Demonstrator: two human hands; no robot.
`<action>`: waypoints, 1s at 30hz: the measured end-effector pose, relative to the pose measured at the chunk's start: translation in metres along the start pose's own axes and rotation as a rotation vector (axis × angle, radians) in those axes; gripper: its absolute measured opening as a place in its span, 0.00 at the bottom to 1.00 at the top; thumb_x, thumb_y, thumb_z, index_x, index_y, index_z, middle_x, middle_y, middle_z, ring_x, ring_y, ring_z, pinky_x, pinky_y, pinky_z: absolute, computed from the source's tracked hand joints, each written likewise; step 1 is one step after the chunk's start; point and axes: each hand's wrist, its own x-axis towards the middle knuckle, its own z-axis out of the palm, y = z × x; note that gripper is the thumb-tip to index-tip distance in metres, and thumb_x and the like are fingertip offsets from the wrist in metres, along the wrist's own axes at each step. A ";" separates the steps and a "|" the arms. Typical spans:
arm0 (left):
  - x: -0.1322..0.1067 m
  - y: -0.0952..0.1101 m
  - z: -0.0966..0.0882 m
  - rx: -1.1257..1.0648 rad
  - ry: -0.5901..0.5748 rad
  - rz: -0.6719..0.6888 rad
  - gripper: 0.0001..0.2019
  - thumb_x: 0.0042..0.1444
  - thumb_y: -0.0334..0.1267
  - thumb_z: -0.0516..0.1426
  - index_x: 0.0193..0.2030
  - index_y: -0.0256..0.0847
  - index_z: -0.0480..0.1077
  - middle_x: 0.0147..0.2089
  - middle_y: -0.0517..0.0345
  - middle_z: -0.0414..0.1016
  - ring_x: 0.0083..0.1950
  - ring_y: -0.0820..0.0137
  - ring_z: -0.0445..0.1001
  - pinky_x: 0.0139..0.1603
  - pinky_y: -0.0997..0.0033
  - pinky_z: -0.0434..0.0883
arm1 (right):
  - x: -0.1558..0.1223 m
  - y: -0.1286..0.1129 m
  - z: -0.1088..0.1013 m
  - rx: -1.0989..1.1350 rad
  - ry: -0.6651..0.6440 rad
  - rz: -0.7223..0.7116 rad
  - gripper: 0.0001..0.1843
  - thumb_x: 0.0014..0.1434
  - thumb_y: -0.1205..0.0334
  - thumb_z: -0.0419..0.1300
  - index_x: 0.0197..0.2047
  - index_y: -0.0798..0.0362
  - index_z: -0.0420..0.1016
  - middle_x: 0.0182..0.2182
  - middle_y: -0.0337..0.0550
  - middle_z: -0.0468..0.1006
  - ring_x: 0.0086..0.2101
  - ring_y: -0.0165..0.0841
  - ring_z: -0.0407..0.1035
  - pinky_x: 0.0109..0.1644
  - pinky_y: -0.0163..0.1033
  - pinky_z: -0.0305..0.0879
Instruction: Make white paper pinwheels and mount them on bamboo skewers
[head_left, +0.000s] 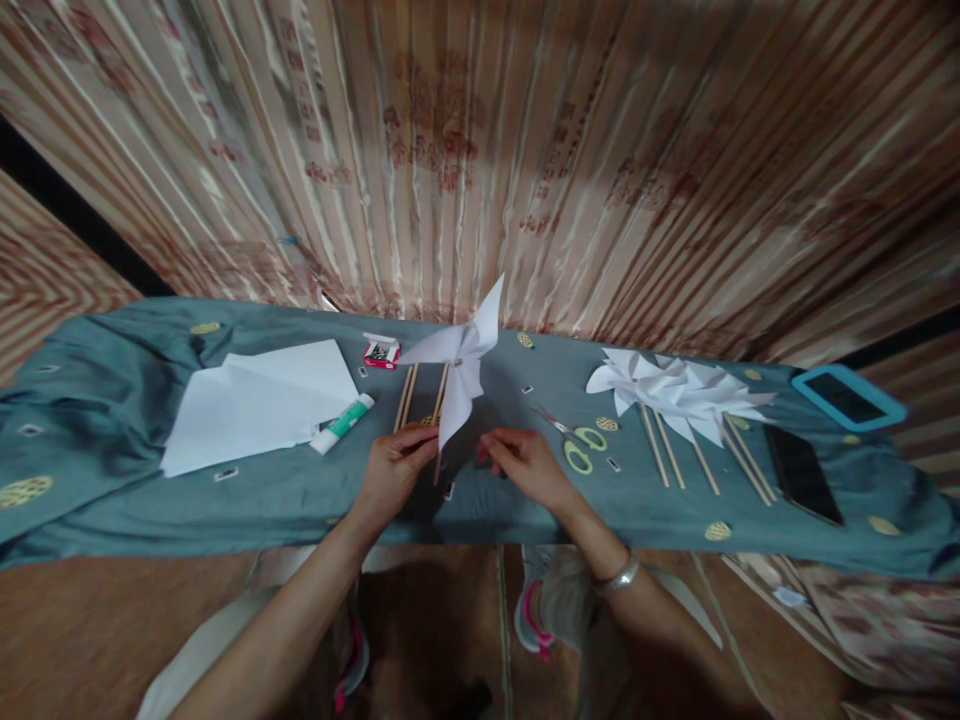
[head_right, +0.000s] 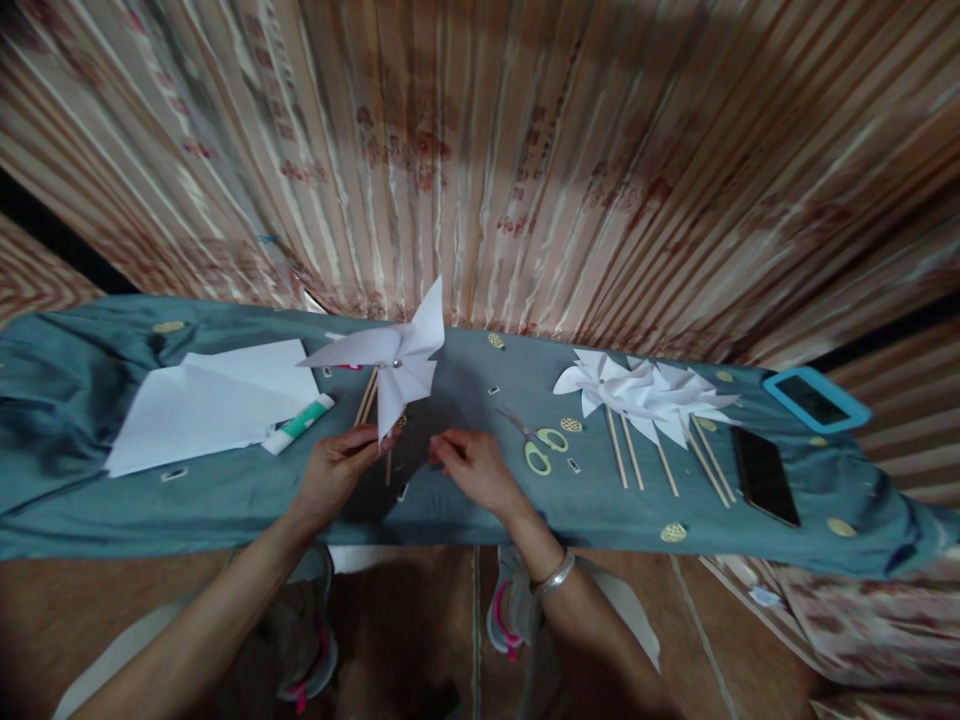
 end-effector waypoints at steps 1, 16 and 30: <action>0.000 0.000 -0.001 0.005 -0.004 -0.004 0.12 0.40 0.45 0.65 0.29 0.39 0.80 0.34 0.54 0.80 0.39 0.64 0.76 0.42 0.68 0.71 | 0.000 0.000 -0.007 -0.042 0.078 -0.002 0.20 0.63 0.51 0.51 0.29 0.53 0.77 0.24 0.40 0.77 0.22 0.29 0.67 0.27 0.33 0.60; -0.010 0.004 0.002 0.115 -0.239 0.054 0.08 0.44 0.42 0.62 0.28 0.42 0.81 0.30 0.55 0.77 0.32 0.68 0.73 0.33 0.73 0.68 | -0.004 -0.029 -0.048 -0.909 0.645 -0.500 0.41 0.60 0.77 0.43 0.70 0.35 0.37 0.70 0.46 0.40 0.68 0.51 0.37 0.61 0.68 0.49; -0.014 0.006 0.005 0.115 -0.332 0.087 0.08 0.49 0.41 0.61 0.29 0.41 0.81 0.31 0.53 0.75 0.31 0.69 0.71 0.32 0.73 0.67 | -0.009 -0.038 -0.063 -0.893 0.664 -0.457 0.39 0.61 0.77 0.42 0.70 0.37 0.43 0.71 0.41 0.36 0.68 0.50 0.34 0.62 0.66 0.48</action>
